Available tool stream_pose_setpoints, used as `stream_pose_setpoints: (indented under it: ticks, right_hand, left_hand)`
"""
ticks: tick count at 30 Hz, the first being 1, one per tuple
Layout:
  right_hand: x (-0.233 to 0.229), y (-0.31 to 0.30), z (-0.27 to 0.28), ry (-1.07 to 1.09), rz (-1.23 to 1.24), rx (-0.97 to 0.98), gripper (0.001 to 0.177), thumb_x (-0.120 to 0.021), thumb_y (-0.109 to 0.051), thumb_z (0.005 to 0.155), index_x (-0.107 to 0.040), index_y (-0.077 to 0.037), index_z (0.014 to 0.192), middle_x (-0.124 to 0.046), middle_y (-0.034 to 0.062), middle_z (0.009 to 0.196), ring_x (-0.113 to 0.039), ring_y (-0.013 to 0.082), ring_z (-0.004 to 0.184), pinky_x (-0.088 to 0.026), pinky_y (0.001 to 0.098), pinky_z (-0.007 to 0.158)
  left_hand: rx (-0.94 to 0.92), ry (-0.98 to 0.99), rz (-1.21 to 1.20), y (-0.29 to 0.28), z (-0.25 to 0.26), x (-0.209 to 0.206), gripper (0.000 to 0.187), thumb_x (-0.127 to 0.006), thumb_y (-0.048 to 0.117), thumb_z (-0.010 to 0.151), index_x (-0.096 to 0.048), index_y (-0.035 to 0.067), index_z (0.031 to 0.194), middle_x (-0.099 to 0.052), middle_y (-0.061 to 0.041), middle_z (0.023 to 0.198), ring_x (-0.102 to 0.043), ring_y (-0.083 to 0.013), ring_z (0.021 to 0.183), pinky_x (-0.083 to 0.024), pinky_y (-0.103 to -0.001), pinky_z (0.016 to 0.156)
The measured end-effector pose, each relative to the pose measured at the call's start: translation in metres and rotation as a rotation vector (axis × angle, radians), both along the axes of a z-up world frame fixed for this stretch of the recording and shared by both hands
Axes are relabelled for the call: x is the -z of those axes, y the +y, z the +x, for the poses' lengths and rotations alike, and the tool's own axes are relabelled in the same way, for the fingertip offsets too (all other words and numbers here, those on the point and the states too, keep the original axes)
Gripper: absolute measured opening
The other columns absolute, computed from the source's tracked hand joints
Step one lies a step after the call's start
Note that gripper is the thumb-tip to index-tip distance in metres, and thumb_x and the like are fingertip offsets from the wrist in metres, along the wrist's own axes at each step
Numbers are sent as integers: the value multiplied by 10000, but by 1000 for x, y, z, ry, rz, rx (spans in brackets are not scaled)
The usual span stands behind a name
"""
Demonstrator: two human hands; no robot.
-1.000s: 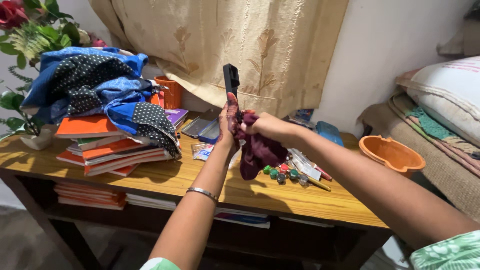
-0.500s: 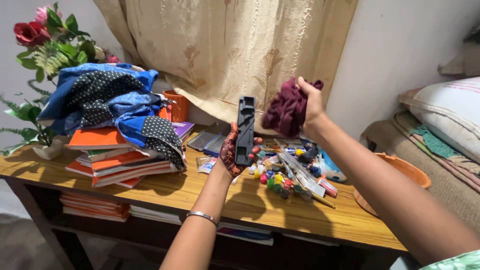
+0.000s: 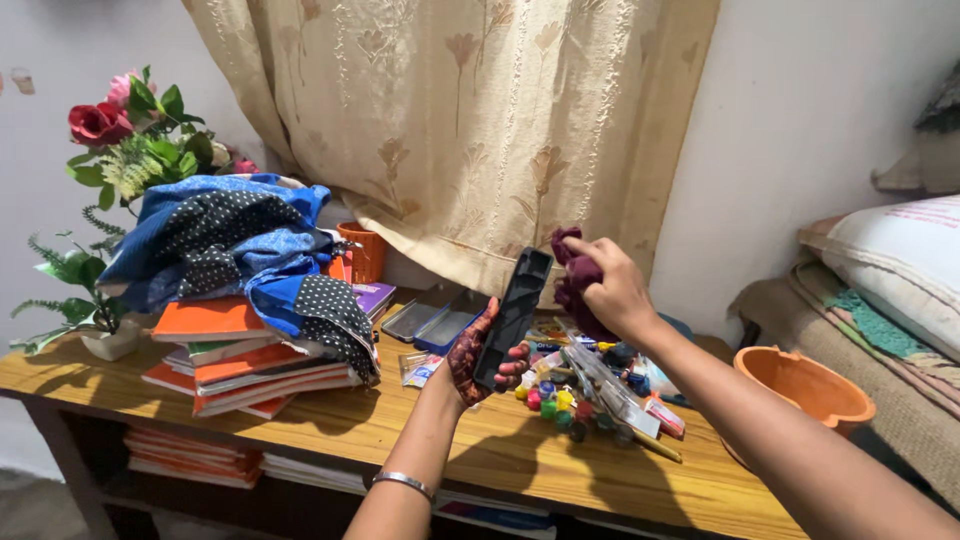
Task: The person uses a maroon cloth to wipe the exterior and interior of a blue rectangular tin box. They also wipe a black pencil sharpener and a small plastic bag containing stationery items. The person places the cleaned sharpener and bag inside the tin box.
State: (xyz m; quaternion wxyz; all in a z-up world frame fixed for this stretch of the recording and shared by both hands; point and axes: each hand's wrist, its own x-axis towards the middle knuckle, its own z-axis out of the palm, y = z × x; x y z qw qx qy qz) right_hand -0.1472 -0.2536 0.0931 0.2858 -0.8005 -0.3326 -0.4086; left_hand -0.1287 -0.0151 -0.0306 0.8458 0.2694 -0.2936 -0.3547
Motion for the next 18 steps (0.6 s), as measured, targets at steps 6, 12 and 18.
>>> stream_pose_setpoints:
  ticks: [6, 12, 18]
  right_hand:
    - [14, 11, 0, 112, -43, 80, 578, -561, -49, 713, -719, -138, 1262, -599, 200, 1131, -611, 398, 1061, -497, 429, 938]
    - [21, 25, -17, -36, -359, 272, 624, -622, -98, 770, -573, -96, 1392, -575, 244, 1175, -594, 445, 1028, -488, 513, 842]
    - [18, 9, -12, -132, -744, 523, 553, -561, -55, 947, -559, -176, 1487, -621, 209, 1101, -643, 387, 975, -521, 504, 754]
  left_hand:
    - [-17, -24, 57, -7, 6, 4, 671, -474, 741, 1024, -463, 74, 949, -512, -64, 709, -505, -181, 574, -396, -278, 467]
    - [-275, -54, 297, -11, -8, -21, 546, -534, 708, 928, -493, 166, 987, -500, -28, 642, -481, -156, 502, -367, -266, 424]
    - [-334, -63, 422, -9, -22, -35, 501, -609, 669, 908, -502, 192, 1017, -467, -10, 643, -455, -127, 497, -355, -255, 428]
